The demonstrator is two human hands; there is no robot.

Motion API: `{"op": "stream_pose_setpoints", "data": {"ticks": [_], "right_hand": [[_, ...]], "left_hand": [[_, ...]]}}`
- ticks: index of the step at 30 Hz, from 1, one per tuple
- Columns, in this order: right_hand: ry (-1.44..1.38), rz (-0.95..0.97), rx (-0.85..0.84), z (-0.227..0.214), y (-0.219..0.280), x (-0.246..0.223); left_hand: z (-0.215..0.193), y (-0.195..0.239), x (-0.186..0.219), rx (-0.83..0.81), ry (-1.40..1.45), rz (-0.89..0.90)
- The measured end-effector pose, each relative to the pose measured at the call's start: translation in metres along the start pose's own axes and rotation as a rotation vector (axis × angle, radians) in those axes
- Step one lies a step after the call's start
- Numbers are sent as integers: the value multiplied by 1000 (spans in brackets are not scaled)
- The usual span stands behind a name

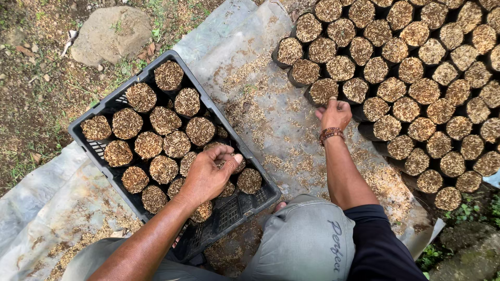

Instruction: The person transfers small seedling pots from a black plastic crate to a large arrangement on a tarp. They pick up each pot by hand and place it in rows on the ground.

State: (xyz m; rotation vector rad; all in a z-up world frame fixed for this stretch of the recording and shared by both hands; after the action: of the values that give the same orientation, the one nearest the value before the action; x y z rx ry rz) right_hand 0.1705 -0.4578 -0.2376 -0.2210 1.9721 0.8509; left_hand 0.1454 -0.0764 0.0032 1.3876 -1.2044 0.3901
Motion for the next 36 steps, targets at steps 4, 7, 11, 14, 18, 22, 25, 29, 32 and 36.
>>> {"op": "stream_pose_setpoints", "data": {"ticks": [4, 7, 11, 14, 18, 22, 25, 29, 32, 36], "right_hand": [[-113, 160, -2, 11, 19, 7], [37, 124, 51, 17, 10, 3], [219, 11, 72, 27, -3, -11], [215, 93, 71, 18, 5, -12], [391, -53, 134, 0, 42, -43], [596, -659, -153, 24, 127, -86], [707, -1356, -663, 65, 224, -108], [1167, -1602, -1031, 126, 297, -100], [1750, -1389, -1090, 160, 306, -84], [1808, -1328, -1036, 171, 308, -81]], "left_hand": [[-2, 2, -12, -16, -60, -144], [-7, 6, -12, -33, -34, -117], [-39, 16, -7, 44, 69, -42], [-61, 16, -7, 120, 102, -66], [-95, 17, -16, 225, -169, -190], [-111, 7, -26, 229, -382, -103], [-116, -11, -43, 237, -497, -28], [-114, -44, -52, 264, -650, 128], [-115, -61, -59, 212, -576, -13], [-108, -62, -60, 158, -595, -43]]}}
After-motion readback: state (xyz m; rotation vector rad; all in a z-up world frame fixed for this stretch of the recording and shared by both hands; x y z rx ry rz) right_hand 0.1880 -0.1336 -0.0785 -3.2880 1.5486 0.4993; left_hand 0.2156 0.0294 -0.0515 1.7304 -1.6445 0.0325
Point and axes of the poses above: each hand's wrist, its own y-axis away from the middle knuckle, its own z-axis out of the palm, x = y × z, the point moved 6 cm from there along -y, towards the middle knuckle, and after that the axes turned 12 degrees about y, right-handed, at the moved point
